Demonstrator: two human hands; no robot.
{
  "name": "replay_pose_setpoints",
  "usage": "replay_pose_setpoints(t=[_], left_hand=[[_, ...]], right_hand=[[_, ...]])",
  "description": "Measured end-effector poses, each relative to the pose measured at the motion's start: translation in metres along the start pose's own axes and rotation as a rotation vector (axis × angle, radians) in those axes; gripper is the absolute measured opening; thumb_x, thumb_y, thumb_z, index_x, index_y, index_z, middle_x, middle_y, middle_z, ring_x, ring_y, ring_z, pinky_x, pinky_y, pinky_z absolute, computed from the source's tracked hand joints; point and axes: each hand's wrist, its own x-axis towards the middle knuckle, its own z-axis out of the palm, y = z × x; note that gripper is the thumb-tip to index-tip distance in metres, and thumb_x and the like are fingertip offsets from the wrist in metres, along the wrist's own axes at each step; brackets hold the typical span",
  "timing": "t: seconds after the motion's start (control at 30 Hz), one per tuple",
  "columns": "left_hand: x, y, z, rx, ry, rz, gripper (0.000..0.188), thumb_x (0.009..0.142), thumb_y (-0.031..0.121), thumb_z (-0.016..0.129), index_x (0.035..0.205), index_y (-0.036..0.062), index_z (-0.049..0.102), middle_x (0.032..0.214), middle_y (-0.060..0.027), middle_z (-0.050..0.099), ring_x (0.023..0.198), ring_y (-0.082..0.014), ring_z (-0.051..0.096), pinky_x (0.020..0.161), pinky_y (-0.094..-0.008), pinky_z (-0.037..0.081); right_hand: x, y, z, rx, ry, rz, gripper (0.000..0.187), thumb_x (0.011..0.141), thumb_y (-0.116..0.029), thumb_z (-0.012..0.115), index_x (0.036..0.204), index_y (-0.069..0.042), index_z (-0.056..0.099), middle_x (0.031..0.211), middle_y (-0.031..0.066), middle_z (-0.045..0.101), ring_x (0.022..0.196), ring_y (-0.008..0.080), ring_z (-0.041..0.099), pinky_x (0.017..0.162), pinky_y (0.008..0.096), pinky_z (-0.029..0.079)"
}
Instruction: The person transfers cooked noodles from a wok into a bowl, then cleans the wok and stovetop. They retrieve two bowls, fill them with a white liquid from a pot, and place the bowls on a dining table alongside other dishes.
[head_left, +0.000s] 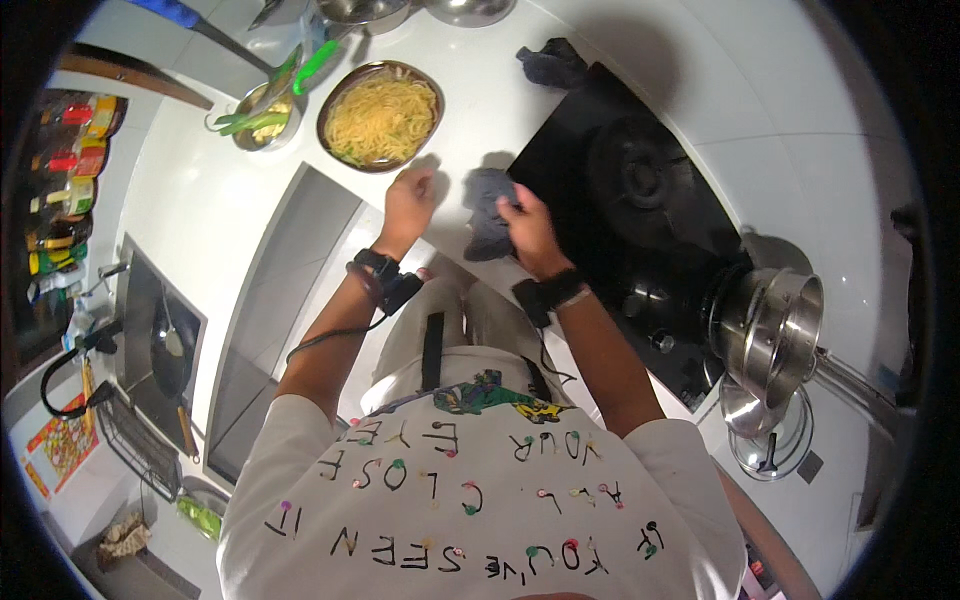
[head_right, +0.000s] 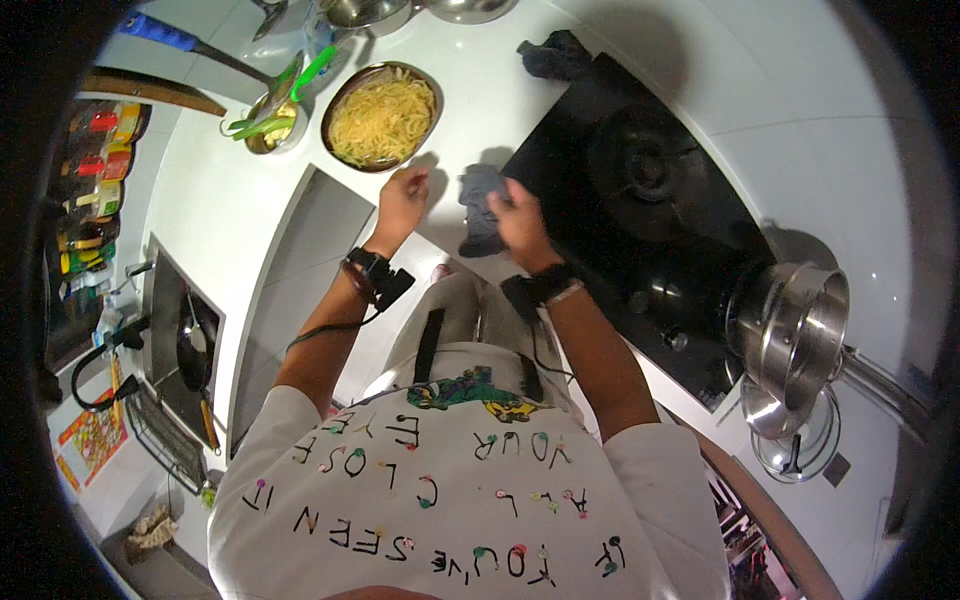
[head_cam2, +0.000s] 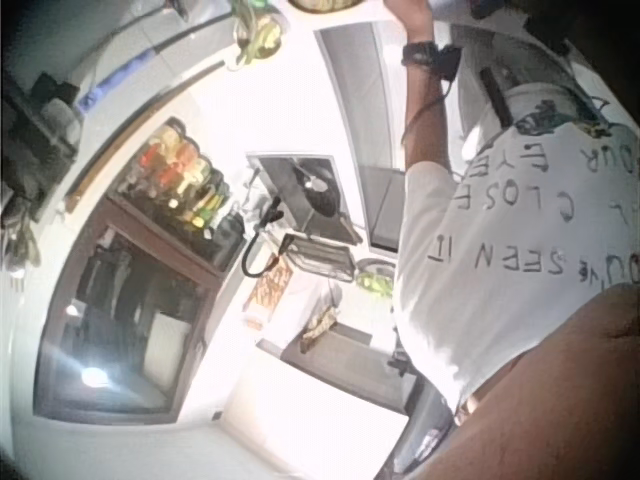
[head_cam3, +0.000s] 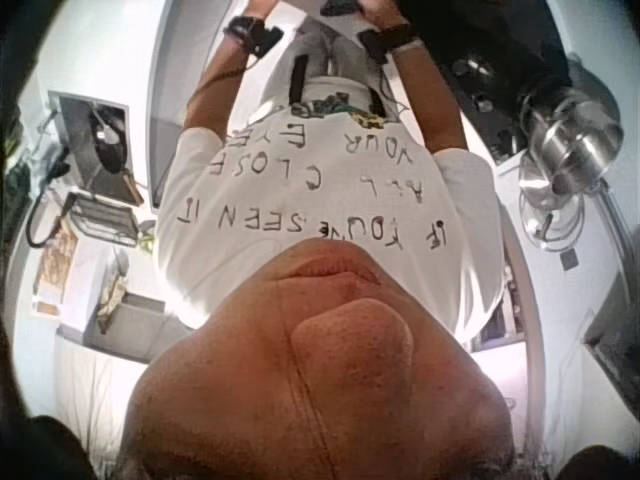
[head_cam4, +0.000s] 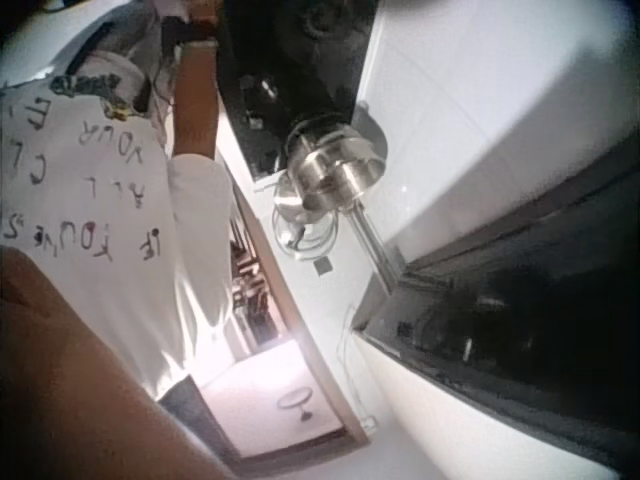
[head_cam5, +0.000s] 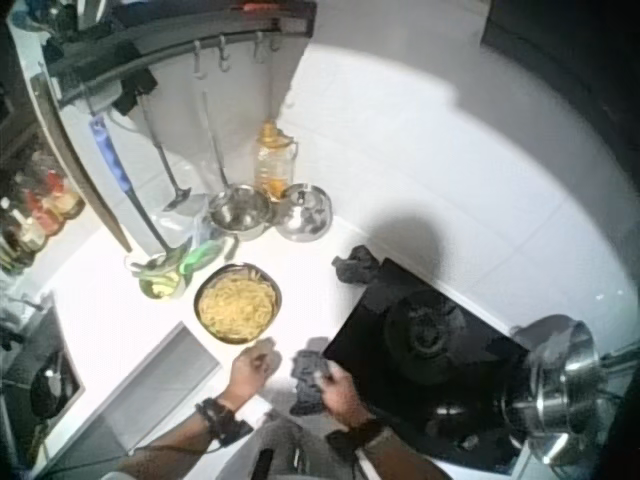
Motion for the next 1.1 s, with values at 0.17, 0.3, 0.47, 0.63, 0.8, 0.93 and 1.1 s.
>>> replay_pose_setpoints(t=[0.17, 0.3, 0.47, 0.63, 0.8, 0.93, 1.1], left_hand=[[0.049, 0.049, 0.053, 0.005, 0.133, 0.220, 0.033, 0.087, 0.010, 0.064, 0.118, -0.0006, 0.061, 0.112, -0.0187, 0.063, 0.090, -0.0277, 0.065, 0.079, -0.0336, 0.051], [0.027, 0.063, 0.077, -0.115, 0.220, 0.106, 0.029, 0.086, 0.009, 0.064, 0.113, -0.0021, 0.063, 0.120, -0.0224, 0.061, 0.114, -0.0408, 0.057, 0.099, -0.0433, 0.045], [0.021, 0.067, 0.096, -0.026, 0.207, 0.166, 0.033, 0.085, 0.007, 0.064, 0.118, -0.0008, 0.061, 0.130, -0.0206, 0.055, 0.123, -0.0401, 0.050, 0.105, -0.0444, 0.041], [-0.008, 0.046, 0.067, 0.180, 0.138, 0.197, 0.044, 0.085, 0.002, 0.062, 0.128, 0.0049, 0.057, 0.138, -0.0171, 0.050, 0.136, -0.0379, 0.042, 0.112, -0.0485, 0.035], [-0.043, 0.009, 0.055, 0.447, 0.109, 0.195, 0.040, 0.090, 0.009, 0.062, 0.128, 0.0020, 0.054, 0.143, -0.0150, 0.046, 0.141, -0.0377, 0.035, 0.115, -0.0515, 0.031], [-0.045, -0.002, 0.064, 0.541, 0.096, 0.231, 0.038, 0.092, 0.013, 0.062, 0.127, 0.0040, 0.056, 0.143, -0.0153, 0.046, 0.140, -0.0392, 0.035, 0.115, -0.0563, 0.029], [-0.046, -0.003, 0.064, 0.550, 0.092, 0.212, 0.034, 0.092, 0.012, 0.062, 0.125, 0.0074, 0.058, 0.141, -0.0139, 0.049, 0.139, -0.0389, 0.037, 0.115, -0.0580, 0.027]], right_hand=[[-0.062, -0.048, -0.164, 0.525, 0.296, 0.198, 0.030, 0.100, -0.021, 0.055, 0.123, -0.003, 0.060, 0.113, 0.0098, 0.067, 0.104, 0.0222, 0.065, 0.095, 0.0352, 0.050], [-0.073, -0.074, -0.325, 0.526, 0.664, 0.220, 0.031, 0.103, -0.027, 0.050, 0.117, -0.001, 0.060, 0.111, 0.0109, 0.067, 0.096, 0.0272, 0.066, 0.087, 0.0443, 0.054], [0.007, -0.014, -0.494, -0.426, 0.591, 0.282, 0.035, 0.097, -0.032, 0.052, 0.105, 0.001, 0.060, 0.096, 0.0199, 0.067, 0.084, 0.0333, 0.066, 0.072, 0.0430, 0.053], [0.073, 0.056, -0.552, -1.359, 0.259, 0.449, 0.073, 0.094, -0.058, 0.045, 0.127, 0.006, 0.054, 0.116, 0.0332, 0.061, 0.117, 0.0423, 0.057, 0.095, 0.0485, 0.044], [0.107, 0.046, -0.548, -1.536, 0.150, 0.542, 0.057, 0.099, -0.047, 0.046, 0.115, 0.005, 0.064, 0.112, 0.0306, 0.065, 0.107, 0.0432, 0.063, 0.090, 0.0484, 0.050], [0.090, 0.030, -0.544, -1.813, -0.306, 0.408, 0.047, 0.099, -0.037, 0.045, 0.121, 0.001, 0.062, 0.126, 0.0229, 0.063, 0.110, 0.0416, 0.062, 0.094, 0.0469, 0.050], [0.107, -0.007, -0.519, -1.843, -0.707, 0.659, 0.045, 0.100, -0.012, 0.040, 0.144, -0.011, 0.046, 0.147, 0.0162, 0.048, 0.134, 0.0305, 0.047, 0.113, 0.0422, 0.035]])
